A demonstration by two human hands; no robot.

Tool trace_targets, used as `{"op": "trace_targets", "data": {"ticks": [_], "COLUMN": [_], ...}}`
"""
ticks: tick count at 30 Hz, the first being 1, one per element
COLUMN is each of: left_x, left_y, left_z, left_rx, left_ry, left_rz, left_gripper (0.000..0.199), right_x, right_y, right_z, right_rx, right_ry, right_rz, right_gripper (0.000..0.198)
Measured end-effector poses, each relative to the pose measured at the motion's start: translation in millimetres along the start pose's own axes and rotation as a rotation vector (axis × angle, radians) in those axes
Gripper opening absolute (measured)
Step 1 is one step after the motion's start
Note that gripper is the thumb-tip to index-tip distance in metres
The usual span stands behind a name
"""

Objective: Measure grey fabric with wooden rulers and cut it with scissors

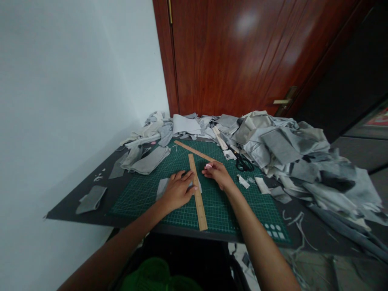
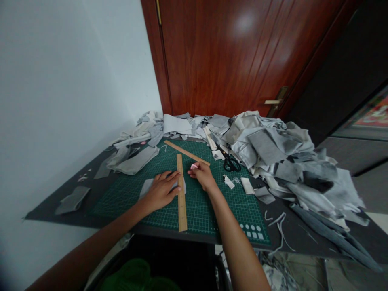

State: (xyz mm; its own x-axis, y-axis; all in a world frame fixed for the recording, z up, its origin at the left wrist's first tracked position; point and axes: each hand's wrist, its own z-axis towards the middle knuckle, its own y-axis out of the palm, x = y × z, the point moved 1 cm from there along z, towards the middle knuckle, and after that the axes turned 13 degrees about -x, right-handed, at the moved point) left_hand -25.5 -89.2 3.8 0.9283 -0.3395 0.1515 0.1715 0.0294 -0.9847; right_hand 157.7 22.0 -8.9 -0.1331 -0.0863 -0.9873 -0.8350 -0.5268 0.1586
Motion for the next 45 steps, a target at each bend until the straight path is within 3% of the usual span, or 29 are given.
{"op": "trace_targets", "data": {"ticks": [7,9,14,24,31,39,45], "left_x": [-14,-11,4,10,11,17,14], "left_y": [-4,-6,-5,2,1,-1,0], "left_z": [4,2,-12,-18,-15,-7,-8], "left_rx": [-0.070,-0.071,0.069,0.003,-0.058,-0.040,-0.064], "left_ry": [0.064,0.075,0.031,0.046,0.015,-0.075,-0.032], "left_rz": [-0.002,0.029,0.075,-0.022,0.018,0.028,0.042], "left_gripper": [0.055,0.055,0.050,0.052,0.060,0.057,0.042], "right_x": [0,0,-1,1,-1,-3,-7], "right_y": [5,6,7,7,8,7,8], "right_z": [1,1,2,5,2,-1,-4], "right_rx": [0.009,0.008,0.014,0.047,0.037,0.014,-0.004], "right_ry": [0.028,0.031,0.000,-0.068,0.016,0.135,0.191], "right_rz": [0.026,0.036,0.035,0.045,0.061,0.061,0.064], "right_gripper": [0.025,0.024,0.024,0.024,0.015,0.015,0.014]}}
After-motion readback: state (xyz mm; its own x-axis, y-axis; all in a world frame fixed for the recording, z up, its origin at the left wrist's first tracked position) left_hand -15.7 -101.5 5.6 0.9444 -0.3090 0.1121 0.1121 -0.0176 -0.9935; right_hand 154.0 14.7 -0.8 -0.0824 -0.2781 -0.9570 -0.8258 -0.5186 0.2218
